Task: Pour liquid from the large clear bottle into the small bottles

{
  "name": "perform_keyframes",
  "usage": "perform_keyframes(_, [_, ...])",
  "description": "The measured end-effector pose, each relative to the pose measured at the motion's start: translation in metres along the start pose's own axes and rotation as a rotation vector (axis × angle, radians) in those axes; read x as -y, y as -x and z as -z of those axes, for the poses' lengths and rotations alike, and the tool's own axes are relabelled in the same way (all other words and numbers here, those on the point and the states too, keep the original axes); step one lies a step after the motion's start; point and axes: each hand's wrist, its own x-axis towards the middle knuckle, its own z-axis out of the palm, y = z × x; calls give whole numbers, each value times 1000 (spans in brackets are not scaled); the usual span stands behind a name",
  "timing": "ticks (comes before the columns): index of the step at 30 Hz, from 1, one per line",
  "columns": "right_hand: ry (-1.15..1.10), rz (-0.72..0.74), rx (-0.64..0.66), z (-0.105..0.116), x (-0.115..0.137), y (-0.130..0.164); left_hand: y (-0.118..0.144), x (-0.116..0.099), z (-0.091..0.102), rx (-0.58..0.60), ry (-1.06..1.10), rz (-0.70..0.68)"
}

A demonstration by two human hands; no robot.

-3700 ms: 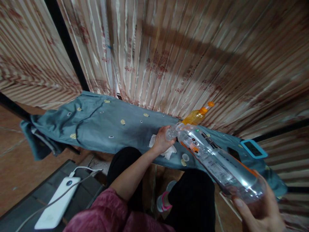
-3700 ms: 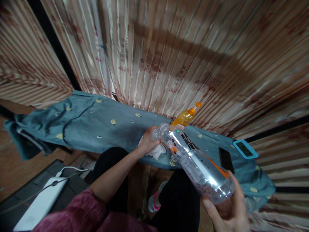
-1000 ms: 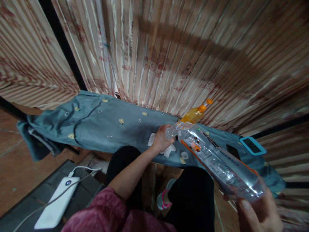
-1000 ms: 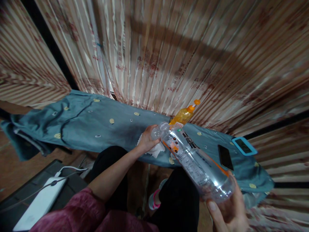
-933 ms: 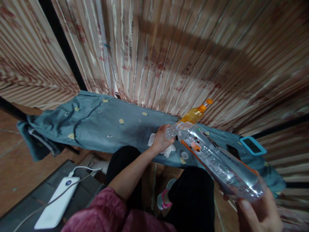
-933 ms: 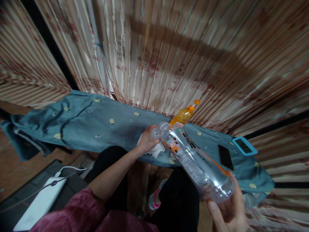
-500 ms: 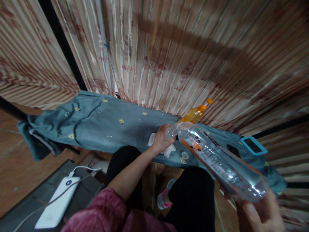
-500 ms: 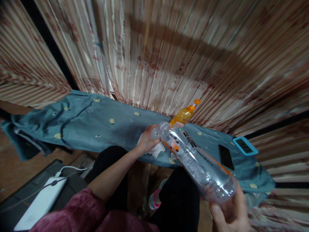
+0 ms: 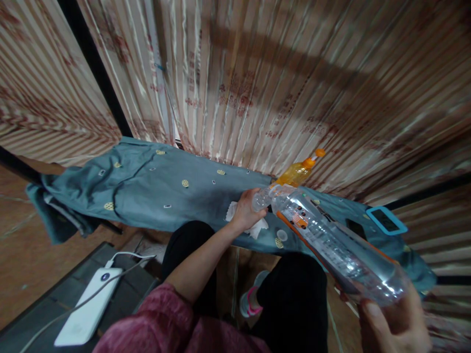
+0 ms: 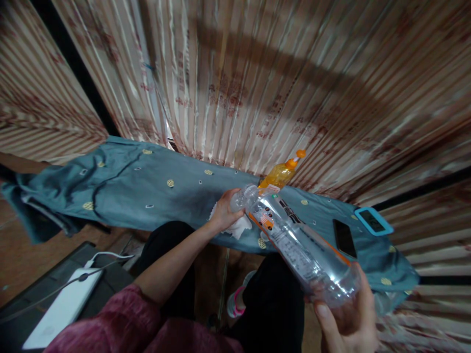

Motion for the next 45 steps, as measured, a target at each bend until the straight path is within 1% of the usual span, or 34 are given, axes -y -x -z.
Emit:
perform_keyframes(2, [-9,15,-50,1,-6,-2,0,0,0,4,4,1])
perform_keyframes(5, [-14,-16,-115,1,-9,-2,0,0,0,10,1,1])
perform_keyframes(10, [-10,-36,-111,-3,2,3,-1,0,0,20,-19,-15])
perform_keyframes(12, [-9,-31,-104,-3,3,2,-1,0,1,24,-33,-15])
perform_keyframes(17, [-38,31,-94,2,-7,-4,-1,-2,2,34,-47,-16])
perform_keyframes(21, [-77,24,-57,3,-10,-5,-1,-4,2,29,-29,-13])
perform_keyframes(27, [-59,41,-59,2,-13,-6,-1,-1,3,37,-32,-14])
perform_keyframes(31, [-42,9,-88,-2,-1,-2,-1,2,2,43,-35,-29])
perform_keyframes(34, [-24,-1,-35,-6,13,4,0,5,1,46,-26,-40])
perform_keyframes(36, [-17,8,-5,-7,16,6,0,6,1,53,-21,-47])
perform_keyframes(42, [-22,34,-36,-3,5,4,0,8,2,73,-15,-47])
perform_keyframes(45, [-23,23,-21,-2,5,4,0,8,2,69,-10,-45])
